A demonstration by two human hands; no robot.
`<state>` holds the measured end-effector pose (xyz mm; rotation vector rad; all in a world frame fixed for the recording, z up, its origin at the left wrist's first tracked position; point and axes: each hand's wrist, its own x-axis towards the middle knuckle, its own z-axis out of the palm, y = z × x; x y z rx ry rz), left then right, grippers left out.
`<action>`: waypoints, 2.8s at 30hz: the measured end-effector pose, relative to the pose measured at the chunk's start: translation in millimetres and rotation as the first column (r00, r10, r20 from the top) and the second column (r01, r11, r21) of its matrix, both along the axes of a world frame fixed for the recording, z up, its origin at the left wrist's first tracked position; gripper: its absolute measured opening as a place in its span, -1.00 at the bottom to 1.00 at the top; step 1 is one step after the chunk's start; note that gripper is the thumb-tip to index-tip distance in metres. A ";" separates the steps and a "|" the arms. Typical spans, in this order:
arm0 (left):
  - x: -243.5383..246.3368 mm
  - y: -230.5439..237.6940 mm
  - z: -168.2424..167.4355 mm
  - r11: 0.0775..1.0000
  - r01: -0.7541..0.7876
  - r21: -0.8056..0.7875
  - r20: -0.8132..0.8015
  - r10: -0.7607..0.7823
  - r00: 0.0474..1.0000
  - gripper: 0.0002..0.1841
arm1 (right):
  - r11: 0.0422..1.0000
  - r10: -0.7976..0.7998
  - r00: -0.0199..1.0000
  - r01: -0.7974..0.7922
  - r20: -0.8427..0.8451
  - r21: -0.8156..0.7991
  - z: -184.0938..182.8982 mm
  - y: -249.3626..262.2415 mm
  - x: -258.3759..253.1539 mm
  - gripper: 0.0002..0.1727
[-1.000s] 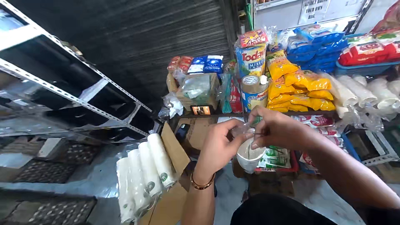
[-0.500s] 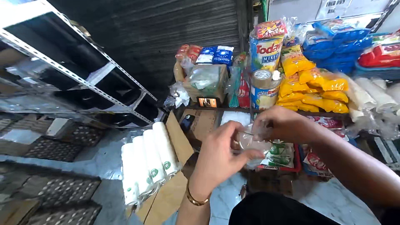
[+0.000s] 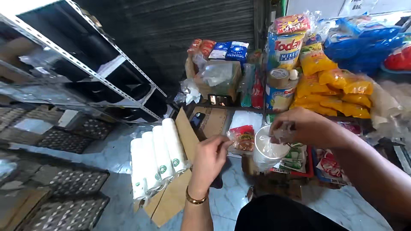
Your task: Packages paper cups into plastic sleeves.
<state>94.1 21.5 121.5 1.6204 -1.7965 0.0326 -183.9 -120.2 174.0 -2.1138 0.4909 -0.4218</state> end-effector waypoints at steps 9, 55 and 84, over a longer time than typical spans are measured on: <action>71.5 109.8 -215.1 0.075 -0.356 0.931 0.318 0.307 0.897 -0.61 | 0.999 0.033 0.995 -0.028 0.098 -0.047 -9.5 -5.4 -8.1 -0.87; -88.5 -30.1 30.1 0.915 0.404 0.013 -0.885 -0.178 0.431 -0.89 | 0.457 -0.206 0.924 0.382 0.323 -0.803 -50.8 63.9 12.9 -0.83; -80.4 -27.2 20.5 0.873 0.480 0.087 -0.924 -0.110 0.366 -0.86 | 0.768 -0.210 0.877 0.422 0.433 -0.483 -39.9 58.6 -14.2 -0.83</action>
